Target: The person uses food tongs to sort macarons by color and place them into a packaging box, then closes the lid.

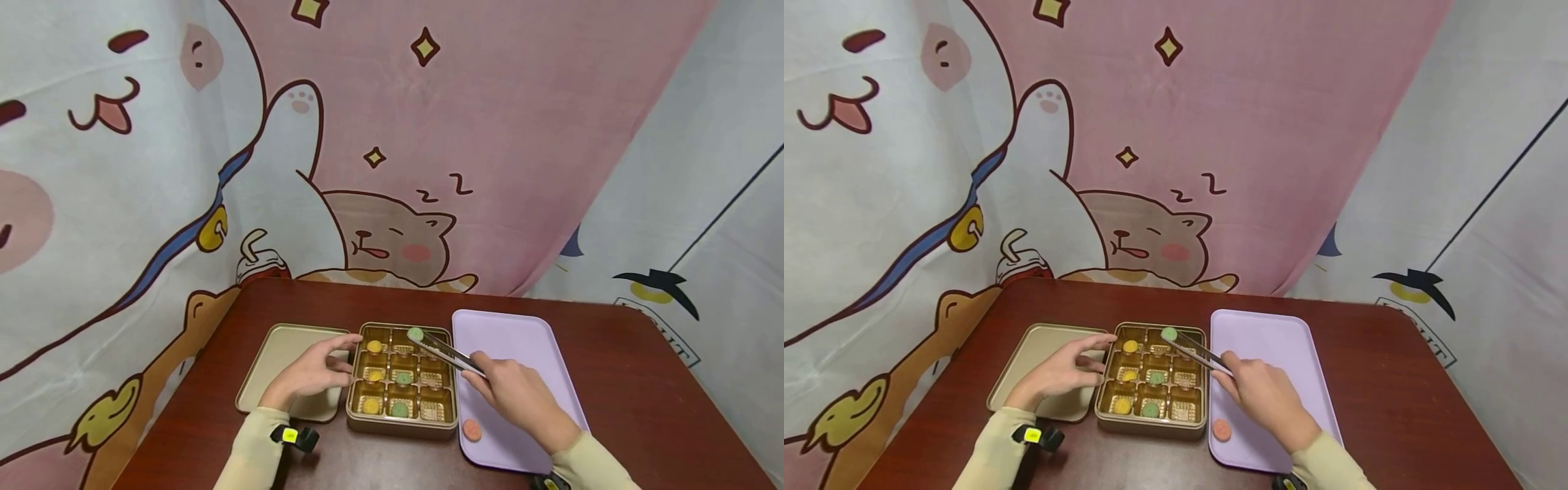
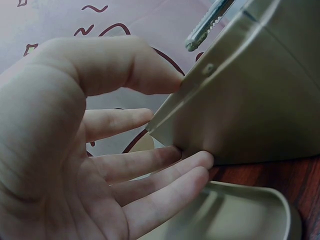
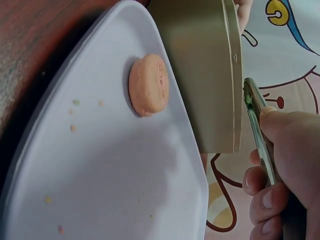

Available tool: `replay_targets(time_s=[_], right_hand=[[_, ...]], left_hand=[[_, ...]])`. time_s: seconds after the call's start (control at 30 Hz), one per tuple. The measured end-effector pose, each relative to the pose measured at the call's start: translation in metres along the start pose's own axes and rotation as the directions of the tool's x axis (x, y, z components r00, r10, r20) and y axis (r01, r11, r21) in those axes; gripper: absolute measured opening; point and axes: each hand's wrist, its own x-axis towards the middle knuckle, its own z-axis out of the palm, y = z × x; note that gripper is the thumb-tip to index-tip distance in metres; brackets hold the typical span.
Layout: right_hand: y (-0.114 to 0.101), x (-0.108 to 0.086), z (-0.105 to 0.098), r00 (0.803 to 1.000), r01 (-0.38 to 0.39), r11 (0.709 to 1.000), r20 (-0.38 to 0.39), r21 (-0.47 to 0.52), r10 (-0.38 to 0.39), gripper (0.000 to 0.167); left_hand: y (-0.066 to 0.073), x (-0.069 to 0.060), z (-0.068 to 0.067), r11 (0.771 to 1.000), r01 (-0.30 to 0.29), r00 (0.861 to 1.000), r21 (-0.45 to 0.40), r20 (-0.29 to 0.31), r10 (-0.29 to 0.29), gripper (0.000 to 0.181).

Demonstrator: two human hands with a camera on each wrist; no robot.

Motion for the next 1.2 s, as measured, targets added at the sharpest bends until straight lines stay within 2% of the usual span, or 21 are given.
replay_targets(time_s=[0.37, 1.2], right_hand=[[-0.007, 0.005, 0.000, 0.999, 0.035, 0.999, -0.003, -0.025, -0.035, 0.029], [-0.002, -0.010, -0.005, 1.000, -0.023, 1.000, -0.007, -0.011, 0.023, 0.026]], left_hand=[[0.001, 0.001, 0.001, 1.000, 0.010, 1.000, 0.000, 0.000, -0.010, 0.079], [0.001, 0.001, 0.001, 1.000, 0.002, 1.000, 0.020, -0.006, -0.002, 0.080]])
